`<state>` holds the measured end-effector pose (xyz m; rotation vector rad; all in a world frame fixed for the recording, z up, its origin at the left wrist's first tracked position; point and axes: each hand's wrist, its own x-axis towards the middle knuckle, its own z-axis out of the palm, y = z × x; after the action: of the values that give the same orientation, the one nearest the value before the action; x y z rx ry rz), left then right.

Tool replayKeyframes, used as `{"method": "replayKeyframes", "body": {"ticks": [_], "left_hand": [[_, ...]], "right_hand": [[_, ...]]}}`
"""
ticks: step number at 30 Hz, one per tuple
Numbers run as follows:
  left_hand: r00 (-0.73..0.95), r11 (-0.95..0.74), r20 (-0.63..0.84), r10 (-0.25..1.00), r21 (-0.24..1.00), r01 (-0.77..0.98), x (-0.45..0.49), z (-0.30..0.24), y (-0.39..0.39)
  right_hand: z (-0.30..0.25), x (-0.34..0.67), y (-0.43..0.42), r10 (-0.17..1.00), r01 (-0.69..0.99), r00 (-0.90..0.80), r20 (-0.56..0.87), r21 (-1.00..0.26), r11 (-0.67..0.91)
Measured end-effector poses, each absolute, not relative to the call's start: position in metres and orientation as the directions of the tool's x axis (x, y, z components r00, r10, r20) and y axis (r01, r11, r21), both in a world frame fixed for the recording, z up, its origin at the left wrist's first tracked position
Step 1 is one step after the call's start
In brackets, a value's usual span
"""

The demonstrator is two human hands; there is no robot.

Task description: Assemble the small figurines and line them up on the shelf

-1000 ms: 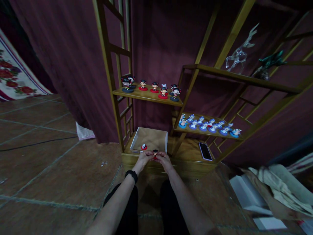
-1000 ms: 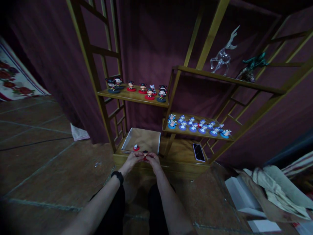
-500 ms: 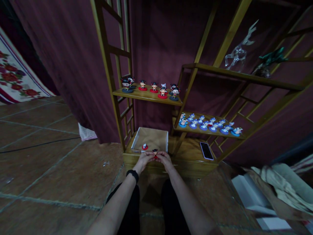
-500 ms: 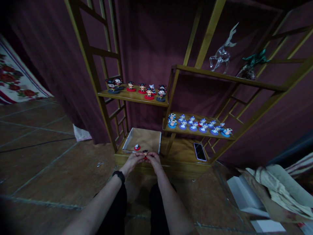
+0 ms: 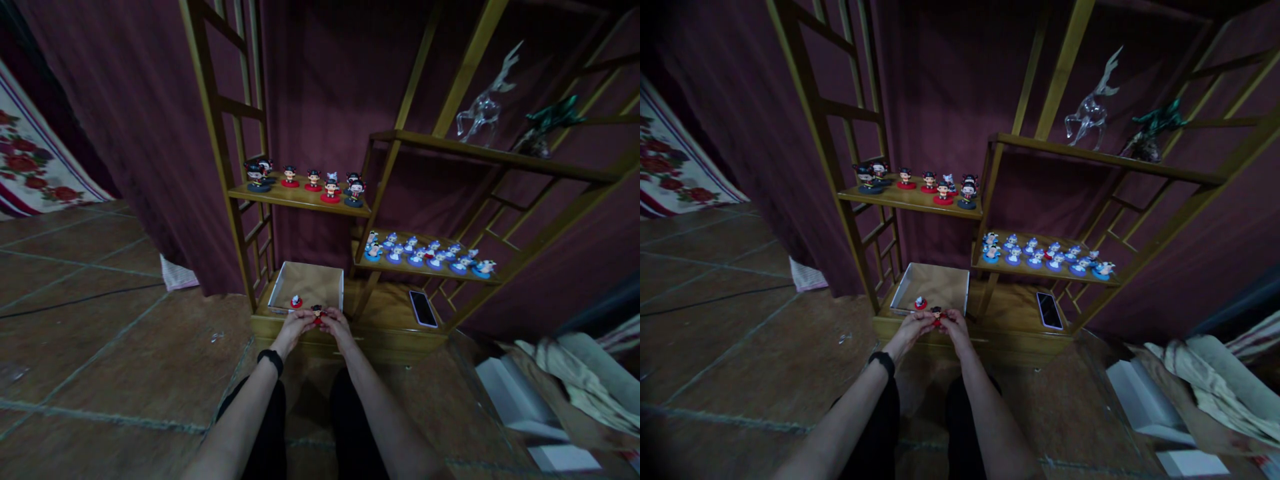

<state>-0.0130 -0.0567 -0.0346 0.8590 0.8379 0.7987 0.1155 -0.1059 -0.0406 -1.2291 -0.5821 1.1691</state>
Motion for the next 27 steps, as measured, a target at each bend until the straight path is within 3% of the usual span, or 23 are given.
{"method": "replayKeyframes", "body": {"ticks": [7, 20, 27], "left_hand": [[0.470, 0.403, -0.265, 0.842, 0.888, -0.220, -0.012, -0.040, -0.055], [0.466, 0.405, -0.250, 0.849, 0.874, -0.269, -0.021, -0.036, -0.059], [0.360, 0.349, -0.230, 0.904, 0.884, -0.311, -0.043, -0.009, -0.060]], "right_hand": [[-0.042, 0.114, -0.104, 0.910, -0.334, 0.357, -0.210, -0.939, -0.086], [-0.028, 0.107, -0.117, 0.948, -0.447, 0.242, -0.208, -0.891, -0.081], [-0.023, 0.108, -0.123, 0.943, -0.483, 0.207, -0.259, -0.866, -0.132]]}}
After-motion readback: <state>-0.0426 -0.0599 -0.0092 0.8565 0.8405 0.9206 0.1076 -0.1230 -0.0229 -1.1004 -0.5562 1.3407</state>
